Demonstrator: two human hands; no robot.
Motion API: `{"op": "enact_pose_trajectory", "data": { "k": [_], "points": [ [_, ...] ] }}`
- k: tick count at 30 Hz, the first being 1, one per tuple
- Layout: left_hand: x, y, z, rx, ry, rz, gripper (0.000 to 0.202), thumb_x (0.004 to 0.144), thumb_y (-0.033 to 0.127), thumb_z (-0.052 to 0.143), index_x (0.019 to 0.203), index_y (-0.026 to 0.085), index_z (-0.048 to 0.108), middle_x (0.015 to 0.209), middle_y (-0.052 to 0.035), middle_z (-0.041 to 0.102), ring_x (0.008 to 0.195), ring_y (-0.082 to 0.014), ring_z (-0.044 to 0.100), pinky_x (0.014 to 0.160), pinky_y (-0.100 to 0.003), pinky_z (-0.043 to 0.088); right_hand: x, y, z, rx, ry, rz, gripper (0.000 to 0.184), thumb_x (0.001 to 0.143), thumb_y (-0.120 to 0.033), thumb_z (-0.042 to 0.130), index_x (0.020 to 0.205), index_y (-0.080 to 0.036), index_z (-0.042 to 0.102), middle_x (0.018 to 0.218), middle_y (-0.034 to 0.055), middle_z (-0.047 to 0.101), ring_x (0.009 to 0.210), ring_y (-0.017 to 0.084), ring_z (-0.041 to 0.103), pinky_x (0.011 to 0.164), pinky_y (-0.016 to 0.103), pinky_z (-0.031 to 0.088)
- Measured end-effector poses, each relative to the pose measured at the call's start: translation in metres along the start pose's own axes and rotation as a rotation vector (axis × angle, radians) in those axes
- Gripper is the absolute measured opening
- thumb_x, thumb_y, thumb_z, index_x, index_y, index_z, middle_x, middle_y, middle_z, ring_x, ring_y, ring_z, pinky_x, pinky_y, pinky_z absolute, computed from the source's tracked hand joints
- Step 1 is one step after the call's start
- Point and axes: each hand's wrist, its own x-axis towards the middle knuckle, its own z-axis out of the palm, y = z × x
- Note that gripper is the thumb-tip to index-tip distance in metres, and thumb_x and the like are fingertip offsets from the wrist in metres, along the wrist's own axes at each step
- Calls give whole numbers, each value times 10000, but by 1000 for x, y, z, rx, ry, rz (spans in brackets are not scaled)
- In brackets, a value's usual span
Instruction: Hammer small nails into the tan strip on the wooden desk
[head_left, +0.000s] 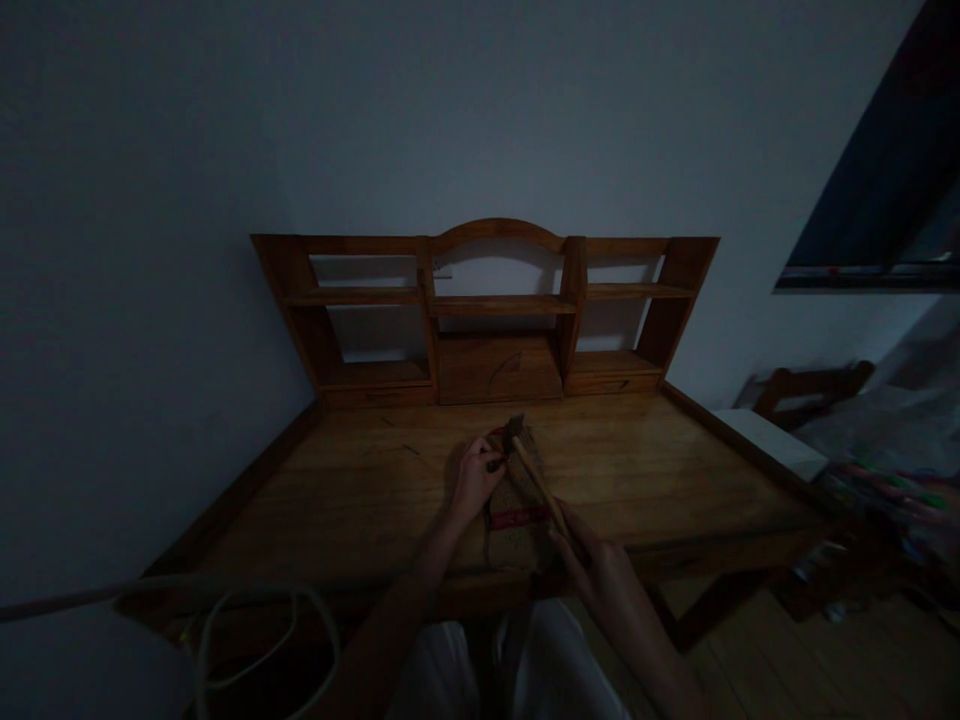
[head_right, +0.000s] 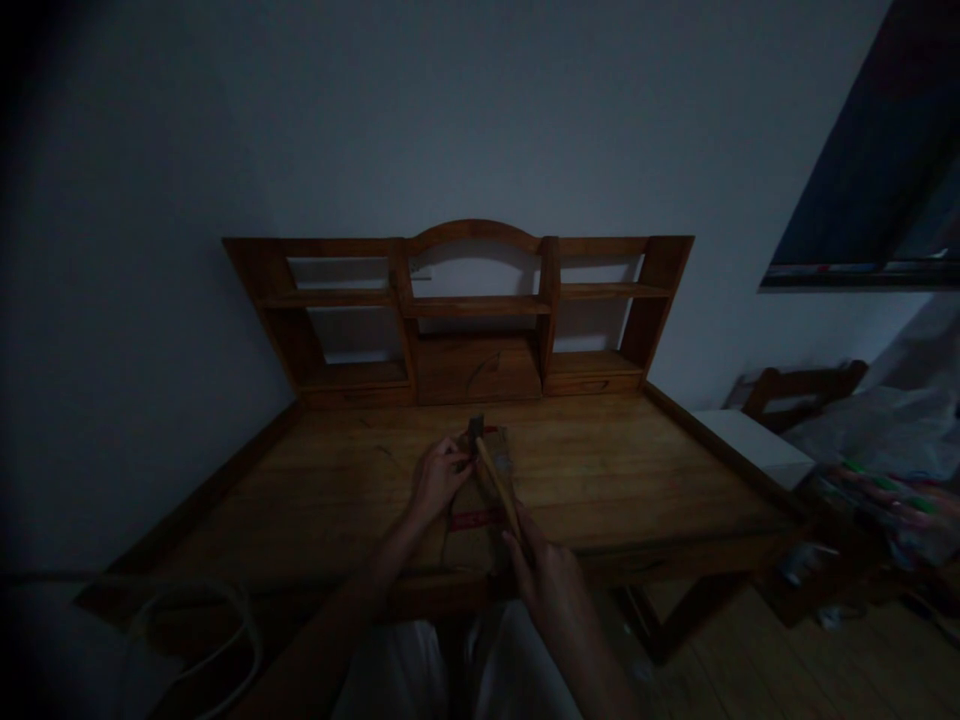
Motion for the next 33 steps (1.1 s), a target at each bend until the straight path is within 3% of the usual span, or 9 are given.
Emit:
{"op": "enact_pose_trajectory", "data": {
  "k": [6,11,13,15,16,18,19,22,33],
  "points": [
    [1,-3,2,-9,9,-9,77,741,154,668,753,196,731,755,-8,533,734,-129,529,668,-244,435,-2,-5,-2,84,19,38,504,949,-402,428,1396,-170,464,1097,138,702,975,286,683,808,370,551],
    [-2,-6,3,-27,41,-48,56,757,221,686,794,208,726,759,-2,527,724,-126,532,655,-233,430,14,1,-10,239,134,19,483,911,-446,488,1315,-192,560,1292,102,601,1209,271,549,1009,435,437],
    [-3,-3,1,-48,59,-50,78,783,220,660,833,213,719,771,-2,519,710,-118,527,641,-223,428,25,11,-13,326,155,15,473,905,-461,492,1279,-189,591,1276,90,617,1208,263,548,1013,429,435],
    [-3,1,-1,-70,62,-29,172,816,174,600,941,224,708,783,-1,518,697,-111,520,647,-216,431,35,26,-14,429,142,57,501,894,-491,494,1267,-174,599,1087,86,707,1040,245,648,865,374,538],
    [-3,3,-2,-77,56,-11,242,827,146,568,1016,232,693,791,-1,522,702,-111,520,661,-216,436,39,34,-14,476,130,105,536,879,-515,504,1266,-156,597,879,69,732,833,221,697,691,320,579],
    [-4,5,-3,-81,43,15,370,835,98,521,1148,246,651,812,-6,531,727,-113,526,686,-215,445,46,49,-12,568,76,220,616,860,-551,512,1313,-135,547,528,-18,598,405,137,560,350,210,449],
    [-4,5,-3,-82,35,21,408,833,83,508,1182,250,637,818,-9,532,738,-114,528,687,-213,447,48,55,-11,612,58,259,642,853,-558,516,1331,-130,522,455,-56,511,303,101,441,275,179,348],
    [-4,3,0,-77,25,14,421,822,68,505,1168,252,657,811,-10,514,742,-113,528,666,-205,449,51,64,-9,699,36,301,666,836,-560,535,1346,-133,493,433,-91,423,260,60,302,239,151,251],
    [-3,4,-3,71,-36,-61,401,810,84,540,1125,281,689,796,-3,500,745,-108,520,709,-212,456,51,67,-7,713,30,337,664,810,-572,565,1334,-170,495,454,-101,399,282,61,311,231,147,268]
  ]
}}
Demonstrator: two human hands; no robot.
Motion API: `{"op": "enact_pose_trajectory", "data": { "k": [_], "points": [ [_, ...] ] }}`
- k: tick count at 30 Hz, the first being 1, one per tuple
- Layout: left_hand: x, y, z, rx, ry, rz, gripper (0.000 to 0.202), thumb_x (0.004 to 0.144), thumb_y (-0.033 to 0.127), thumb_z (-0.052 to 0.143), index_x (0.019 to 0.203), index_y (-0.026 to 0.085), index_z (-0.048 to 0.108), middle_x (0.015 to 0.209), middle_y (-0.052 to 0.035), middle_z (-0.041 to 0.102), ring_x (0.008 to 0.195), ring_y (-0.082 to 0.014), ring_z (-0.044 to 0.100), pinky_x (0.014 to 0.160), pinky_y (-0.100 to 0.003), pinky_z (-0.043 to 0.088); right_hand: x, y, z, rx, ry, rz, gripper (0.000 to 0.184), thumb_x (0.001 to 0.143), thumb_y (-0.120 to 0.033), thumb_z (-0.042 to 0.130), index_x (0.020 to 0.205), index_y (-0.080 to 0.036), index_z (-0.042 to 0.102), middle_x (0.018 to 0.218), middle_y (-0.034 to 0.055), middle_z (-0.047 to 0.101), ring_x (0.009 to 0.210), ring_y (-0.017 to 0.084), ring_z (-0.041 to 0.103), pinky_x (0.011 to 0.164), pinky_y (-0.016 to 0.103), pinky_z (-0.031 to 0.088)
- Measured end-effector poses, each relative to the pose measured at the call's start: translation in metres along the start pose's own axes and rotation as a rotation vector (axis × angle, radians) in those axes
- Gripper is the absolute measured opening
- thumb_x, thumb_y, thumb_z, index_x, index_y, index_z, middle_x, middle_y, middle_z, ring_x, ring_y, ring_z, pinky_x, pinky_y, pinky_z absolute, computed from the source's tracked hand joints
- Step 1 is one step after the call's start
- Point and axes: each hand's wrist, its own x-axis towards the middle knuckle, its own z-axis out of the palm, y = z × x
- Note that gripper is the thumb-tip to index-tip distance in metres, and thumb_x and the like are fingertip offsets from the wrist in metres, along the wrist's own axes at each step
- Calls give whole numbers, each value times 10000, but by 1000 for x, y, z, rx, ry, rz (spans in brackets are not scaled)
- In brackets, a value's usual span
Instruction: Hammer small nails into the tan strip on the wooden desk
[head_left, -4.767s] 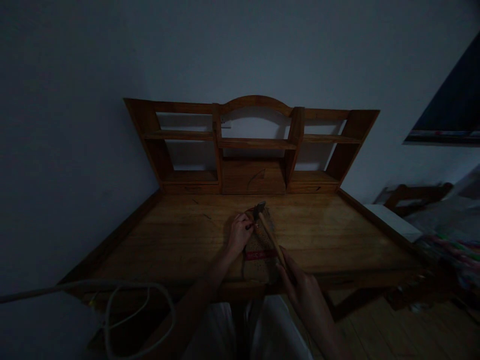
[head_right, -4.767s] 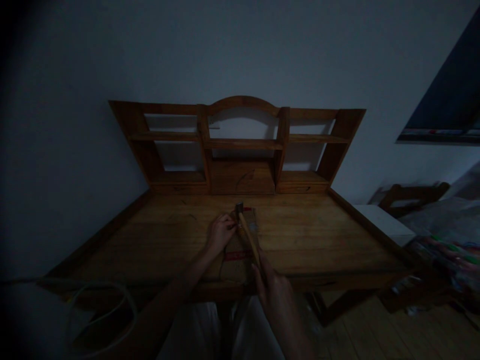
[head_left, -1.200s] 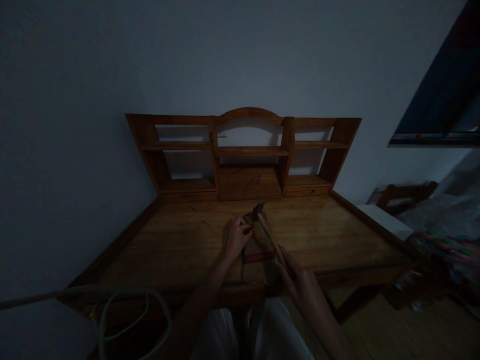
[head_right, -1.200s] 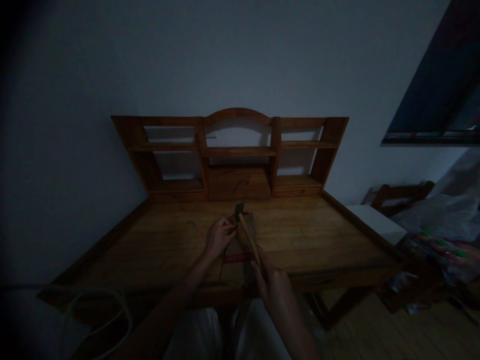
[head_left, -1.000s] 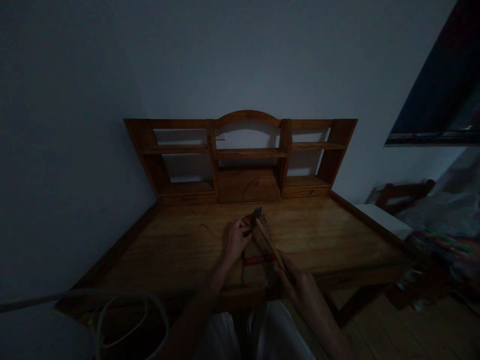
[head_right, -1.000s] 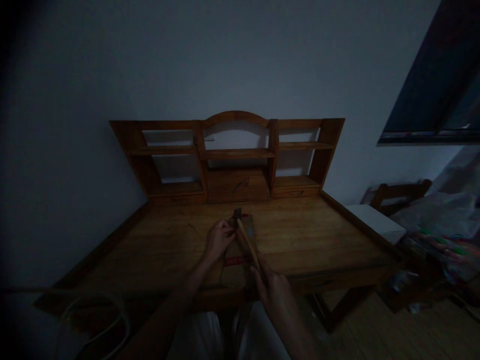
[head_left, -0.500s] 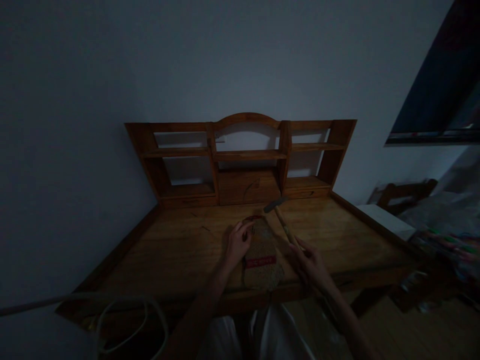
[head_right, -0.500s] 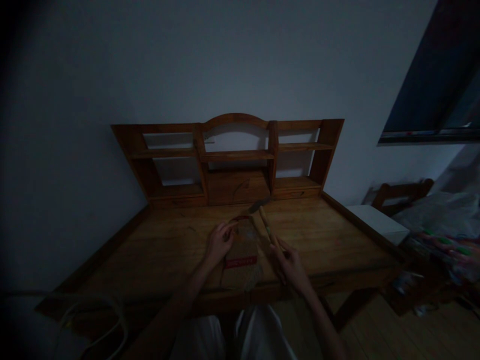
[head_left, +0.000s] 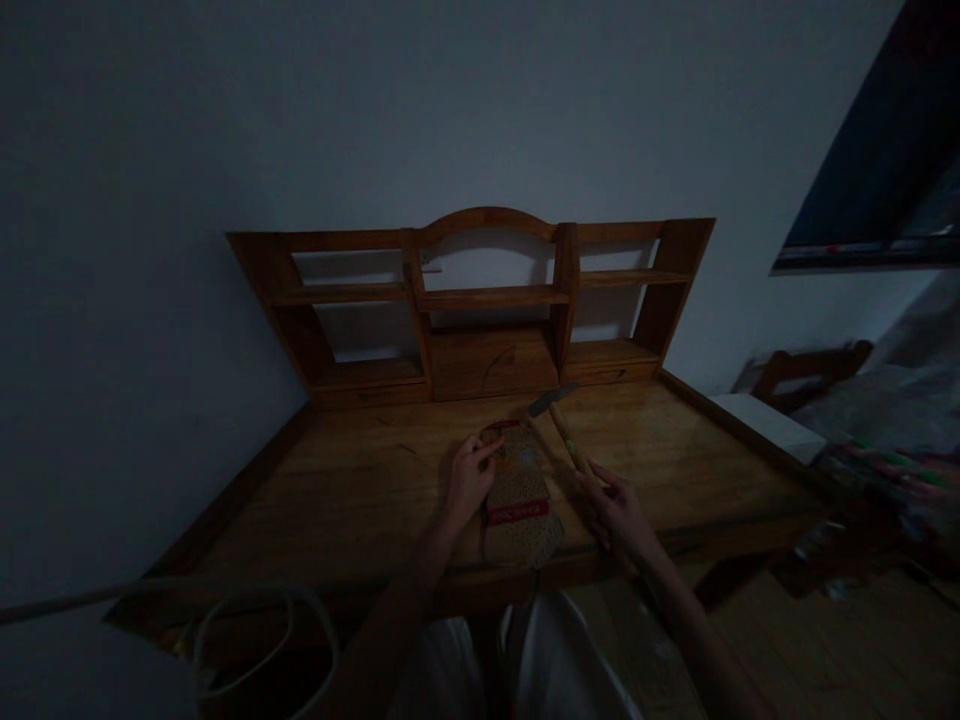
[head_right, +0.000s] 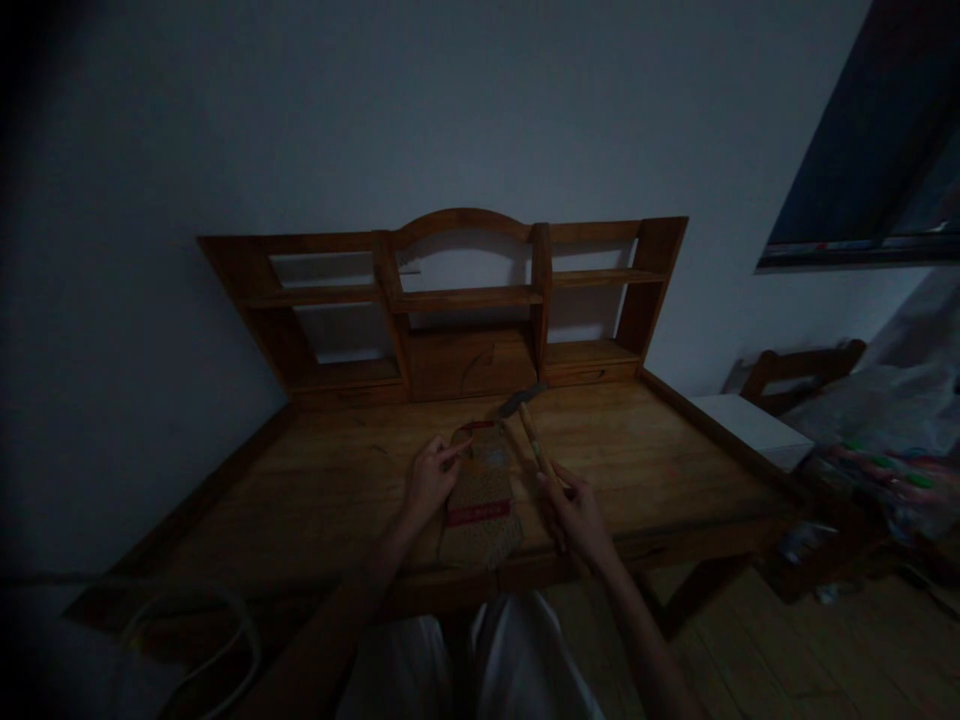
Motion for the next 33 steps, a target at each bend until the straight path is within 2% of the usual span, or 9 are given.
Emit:
{"op": "enact_pose_trajectory", "data": {
  "k": [4,8,10,19,27,33],
  "points": [
    [-3,4,-1,85,-1,28,390,827,112,533,1148,281,678,833,-15,534,762,-116,531,730,-219,457,4,5,-2,5,-20,-3,633,819,-581,556,1304,-175,524,448,-102,375,281,57,296,225,148,271],
    [-6,4,-1,194,0,82,501,853,154,509,1317,341,535,907,-19,562,819,-139,540,751,-238,448,4,6,-2,21,-25,-11,624,823,-585,550,1296,-179,530,462,-99,377,284,53,290,228,145,265],
    [-6,3,0,233,-19,101,529,853,163,509,1343,361,500,929,-19,568,834,-145,540,762,-245,442,3,4,-2,23,-39,-13,631,821,-585,554,1296,-170,529,469,-96,381,290,56,308,232,147,274],
    [-6,0,2,294,-48,69,461,853,183,517,1274,364,572,887,-16,581,816,-148,536,746,-254,422,3,3,-5,6,-71,-7,601,834,-571,547,1291,-180,529,468,-101,387,293,58,306,234,148,277],
    [-6,4,1,307,-33,69,521,864,196,497,1360,353,482,933,-29,587,845,-160,543,757,-263,421,3,4,-4,-25,-38,-10,594,836,-569,541,1303,-201,530,453,-96,406,286,60,306,237,148,277],
    [-5,2,1,301,-47,54,464,863,202,505,1295,364,553,919,-23,589,830,-156,543,774,-274,421,3,2,-5,-32,-48,4,580,831,-574,542,1274,-199,552,445,-95,406,286,62,316,239,146,283]
  ]
}}
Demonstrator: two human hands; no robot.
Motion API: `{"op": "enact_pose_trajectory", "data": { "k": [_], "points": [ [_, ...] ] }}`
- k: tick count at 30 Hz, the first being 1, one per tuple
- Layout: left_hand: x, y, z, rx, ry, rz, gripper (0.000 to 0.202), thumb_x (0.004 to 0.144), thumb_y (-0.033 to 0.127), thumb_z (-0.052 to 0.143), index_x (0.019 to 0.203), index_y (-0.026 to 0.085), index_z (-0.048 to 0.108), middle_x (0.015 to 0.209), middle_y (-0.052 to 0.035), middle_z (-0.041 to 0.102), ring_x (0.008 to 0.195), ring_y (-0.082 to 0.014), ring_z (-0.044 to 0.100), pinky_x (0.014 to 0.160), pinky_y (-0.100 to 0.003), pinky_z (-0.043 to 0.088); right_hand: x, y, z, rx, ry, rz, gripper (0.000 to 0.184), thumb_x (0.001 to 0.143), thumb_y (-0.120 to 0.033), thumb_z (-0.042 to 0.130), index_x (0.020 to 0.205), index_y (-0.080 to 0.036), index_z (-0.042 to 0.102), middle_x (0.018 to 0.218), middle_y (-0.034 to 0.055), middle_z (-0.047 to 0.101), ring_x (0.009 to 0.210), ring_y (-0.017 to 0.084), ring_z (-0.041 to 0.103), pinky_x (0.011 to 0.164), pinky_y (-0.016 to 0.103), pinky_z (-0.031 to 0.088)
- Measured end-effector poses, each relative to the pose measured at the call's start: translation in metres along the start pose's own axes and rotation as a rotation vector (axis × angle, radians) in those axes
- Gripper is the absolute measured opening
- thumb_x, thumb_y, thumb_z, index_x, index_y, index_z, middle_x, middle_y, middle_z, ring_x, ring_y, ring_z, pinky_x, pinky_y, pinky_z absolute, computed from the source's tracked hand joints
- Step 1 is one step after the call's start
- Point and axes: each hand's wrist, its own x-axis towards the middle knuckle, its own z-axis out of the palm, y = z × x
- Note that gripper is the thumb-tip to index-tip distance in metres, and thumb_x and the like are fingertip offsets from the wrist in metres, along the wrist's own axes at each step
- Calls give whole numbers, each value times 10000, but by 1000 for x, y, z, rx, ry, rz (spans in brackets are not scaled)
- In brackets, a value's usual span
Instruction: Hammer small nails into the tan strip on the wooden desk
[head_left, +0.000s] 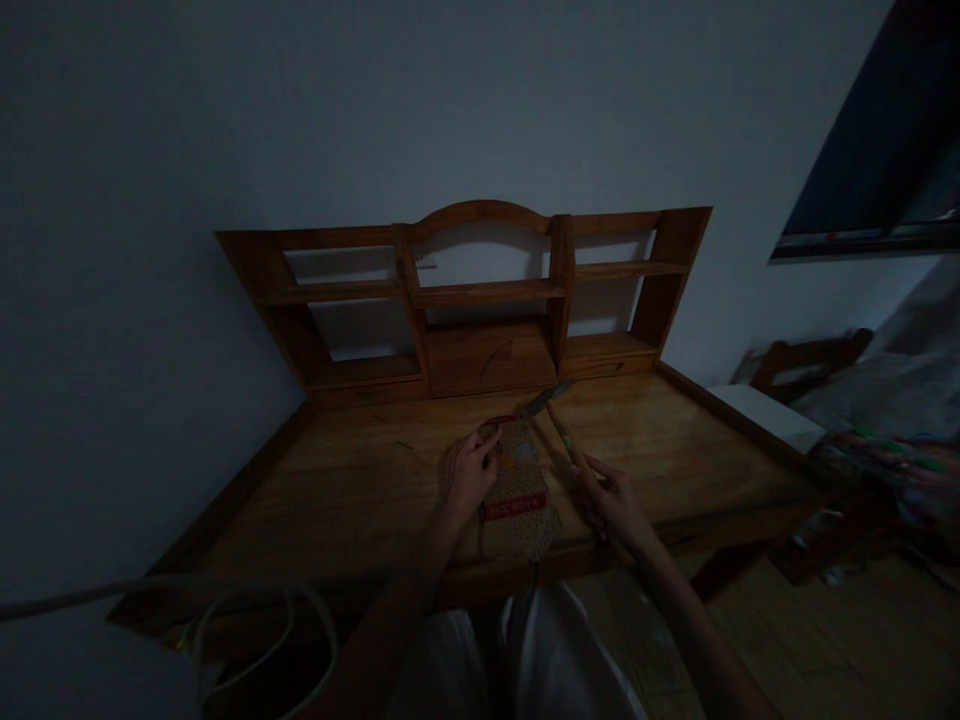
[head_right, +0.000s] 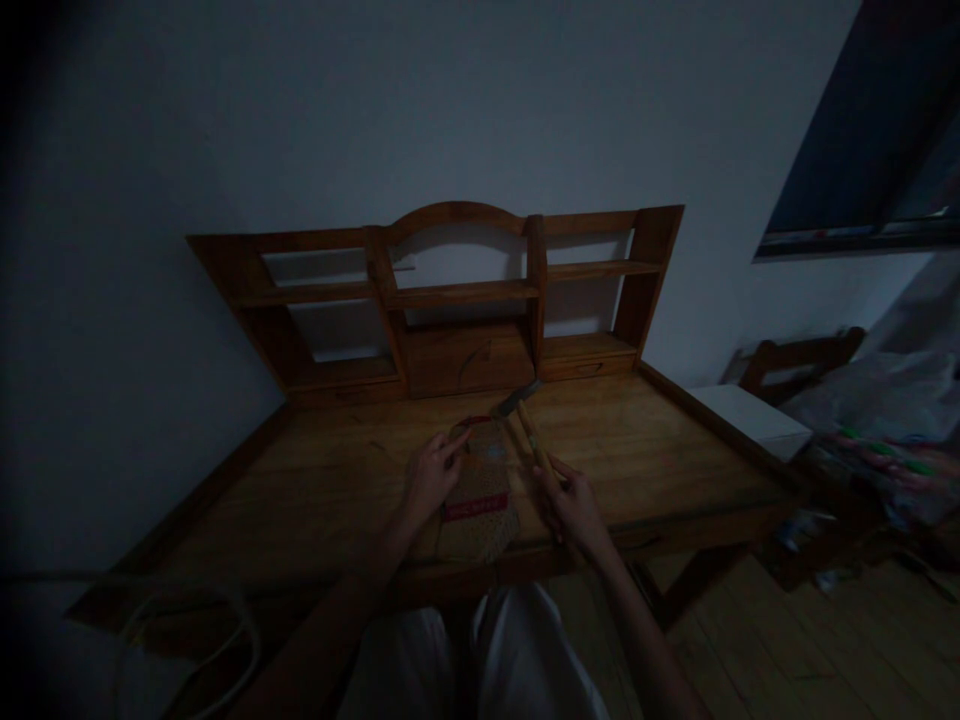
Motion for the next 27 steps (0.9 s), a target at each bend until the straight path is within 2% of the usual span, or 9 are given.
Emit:
{"op": "enact_pose_trajectory", "data": {
  "k": [5,9,13,21,24,27],
  "points": [
    [0,2,-2,32,27,15,475,850,187,522,1292,357,558,903,-29,586,843,-171,540,825,-308,419,2,2,0,12,17,18,627,806,-577,566,1302,-196,528,468,-91,426,284,60,324,233,147,283],
    [-1,4,-4,-17,62,89,541,851,154,506,1356,348,486,937,-31,575,873,-164,532,856,-308,421,4,5,1,12,39,6,625,807,-586,559,1278,-175,550,462,-88,425,278,60,326,232,150,281],
    [-2,3,-5,-53,48,137,481,848,142,507,1274,356,573,907,-24,561,858,-153,522,829,-295,430,4,5,1,7,72,9,643,804,-587,563,1297,-176,532,468,-84,445,278,63,338,232,153,282],
    [-2,6,-5,-38,58,97,415,849,159,520,1207,336,632,899,-32,578,861,-161,534,838,-305,426,1,-3,4,33,44,7,656,804,-582,558,1304,-159,524,446,-95,405,281,64,321,243,156,278],
    [-2,8,-8,-40,132,71,420,883,186,490,1274,308,580,916,-40,594,885,-169,539,859,-299,417,-3,-5,5,0,76,-13,653,817,-574,549,1311,-147,525,454,-85,415,303,63,329,267,155,265],
    [-1,8,-9,-46,202,16,298,909,281,492,1159,259,652,915,-56,611,896,-184,548,845,-298,411,-13,-10,8,-90,123,-77,613,833,-554,544,1276,-132,571,467,-60,460,345,69,376,309,157,271]
  ]
}}
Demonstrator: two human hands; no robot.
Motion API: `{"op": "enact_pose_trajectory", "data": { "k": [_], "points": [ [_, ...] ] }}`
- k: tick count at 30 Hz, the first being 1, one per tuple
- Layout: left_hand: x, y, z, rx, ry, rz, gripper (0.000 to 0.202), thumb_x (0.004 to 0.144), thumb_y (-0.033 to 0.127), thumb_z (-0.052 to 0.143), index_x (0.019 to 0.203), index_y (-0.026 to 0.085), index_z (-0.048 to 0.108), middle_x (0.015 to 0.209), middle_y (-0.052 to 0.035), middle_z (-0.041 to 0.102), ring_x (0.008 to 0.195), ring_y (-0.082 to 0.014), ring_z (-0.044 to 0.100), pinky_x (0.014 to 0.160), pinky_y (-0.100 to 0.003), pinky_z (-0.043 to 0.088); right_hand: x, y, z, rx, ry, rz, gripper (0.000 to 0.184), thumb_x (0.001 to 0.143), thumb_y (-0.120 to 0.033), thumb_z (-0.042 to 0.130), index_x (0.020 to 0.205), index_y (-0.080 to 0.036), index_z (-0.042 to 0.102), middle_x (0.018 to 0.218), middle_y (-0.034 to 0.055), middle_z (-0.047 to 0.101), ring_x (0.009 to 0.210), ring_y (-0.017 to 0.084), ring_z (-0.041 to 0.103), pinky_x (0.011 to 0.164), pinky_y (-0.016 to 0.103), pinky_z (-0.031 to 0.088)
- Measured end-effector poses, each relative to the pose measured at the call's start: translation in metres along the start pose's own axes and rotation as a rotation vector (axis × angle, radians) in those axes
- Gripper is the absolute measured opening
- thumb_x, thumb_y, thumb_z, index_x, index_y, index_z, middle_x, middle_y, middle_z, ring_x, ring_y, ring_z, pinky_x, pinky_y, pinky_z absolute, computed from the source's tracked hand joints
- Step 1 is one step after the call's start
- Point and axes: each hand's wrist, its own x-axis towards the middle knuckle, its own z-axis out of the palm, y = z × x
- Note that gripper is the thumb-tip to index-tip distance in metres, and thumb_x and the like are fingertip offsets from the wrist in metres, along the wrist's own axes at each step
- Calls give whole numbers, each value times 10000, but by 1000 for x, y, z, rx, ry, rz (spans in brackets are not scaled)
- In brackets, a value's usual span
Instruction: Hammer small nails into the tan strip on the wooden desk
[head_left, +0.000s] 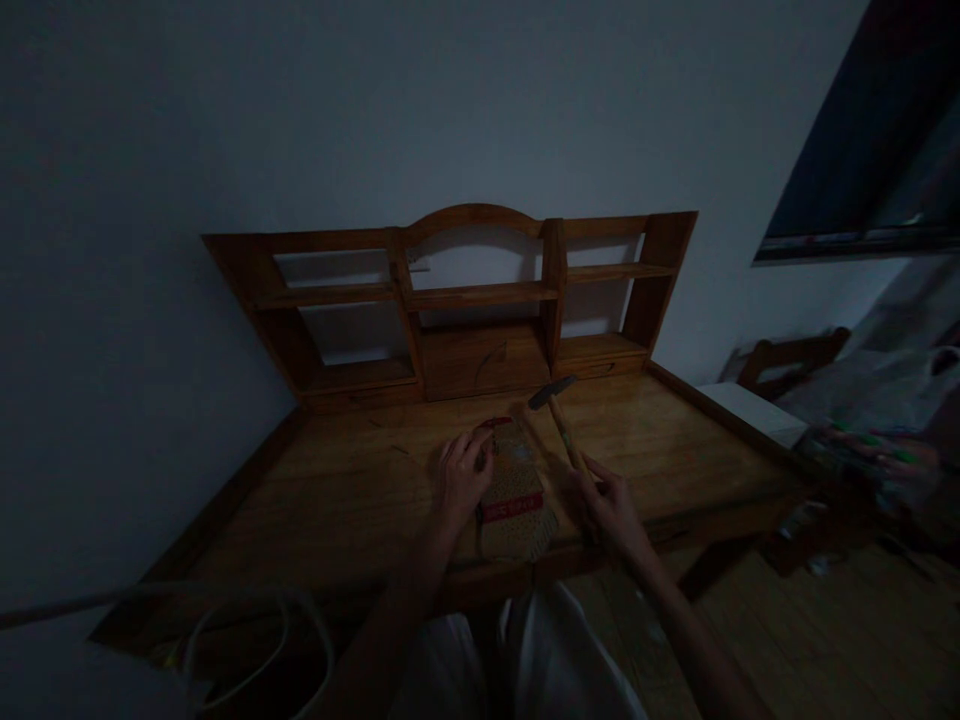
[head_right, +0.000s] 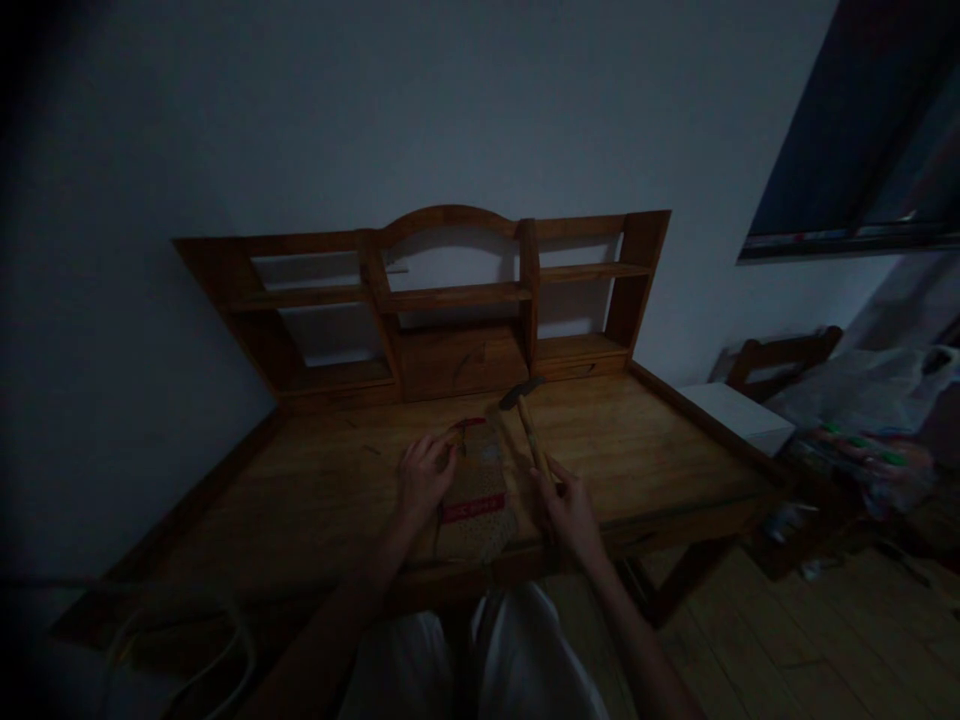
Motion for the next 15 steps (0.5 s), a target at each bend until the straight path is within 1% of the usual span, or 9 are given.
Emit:
{"op": "enact_pose_trajectory", "data": {
  "k": [2,4,5,6,8,9,11,15],
  "points": [
    [1,-1,1,-11,-5,-9,233,903,347,517,998,240,700,904,-54,617,879,-184,557,823,-296,410,-9,-6,0,-70,16,-37,605,849,-536,532,1294,-126,568,494,-33,526,379,94,447,335,173,314],
    [1,-2,3,-12,-39,4,213,893,370,538,910,239,705,882,-44,618,854,-177,562,810,-296,408,-19,-12,0,-149,28,-83,587,865,-511,522,1311,-132,563,615,23,648,495,153,580,415,216,430],
    [1,-2,4,-5,-57,13,204,891,366,543,892,243,705,865,-40,617,843,-175,563,805,-298,406,-23,-15,1,-193,33,-118,566,871,-495,519,1310,-141,568,734,58,704,610,193,644,502,252,495],
    [1,-3,5,6,-73,22,197,891,359,544,884,246,705,852,-37,616,835,-175,562,801,-301,404,-26,-17,1,-236,28,-152,543,877,-479,517,1310,-155,572,879,86,730,750,230,679,615,293,537],
    [1,-3,6,32,-95,34,194,895,348,537,887,250,704,840,-36,615,830,-180,560,791,-311,402,-30,-20,4,-310,-10,-203,514,887,-456,515,1324,-188,561,1122,106,695,982,272,663,813,356,531],
    [1,-3,6,43,-101,36,196,897,349,533,890,249,702,843,-37,616,832,-183,559,787,-316,401,-32,-21,5,-339,-35,-216,514,891,-450,513,1339,-200,545,1176,108,674,1034,280,648,860,373,516],
    [1,-3,6,60,-105,36,197,895,354,534,899,244,696,860,-38,617,844,-186,559,794,-324,400,-34,-22,9,-389,-76,-228,524,897,-446,505,1364,-207,515,1175,117,674,1032,293,653,866,388,515],
    [1,-2,6,72,-119,31,174,892,327,536,917,241,686,875,-33,616,848,-179,563,794,-320,402,-41,-25,15,-456,-100,-256,529,913,-434,483,1385,-195,490,1100,139,703,944,311,685,791,381,539]
  ]
}}
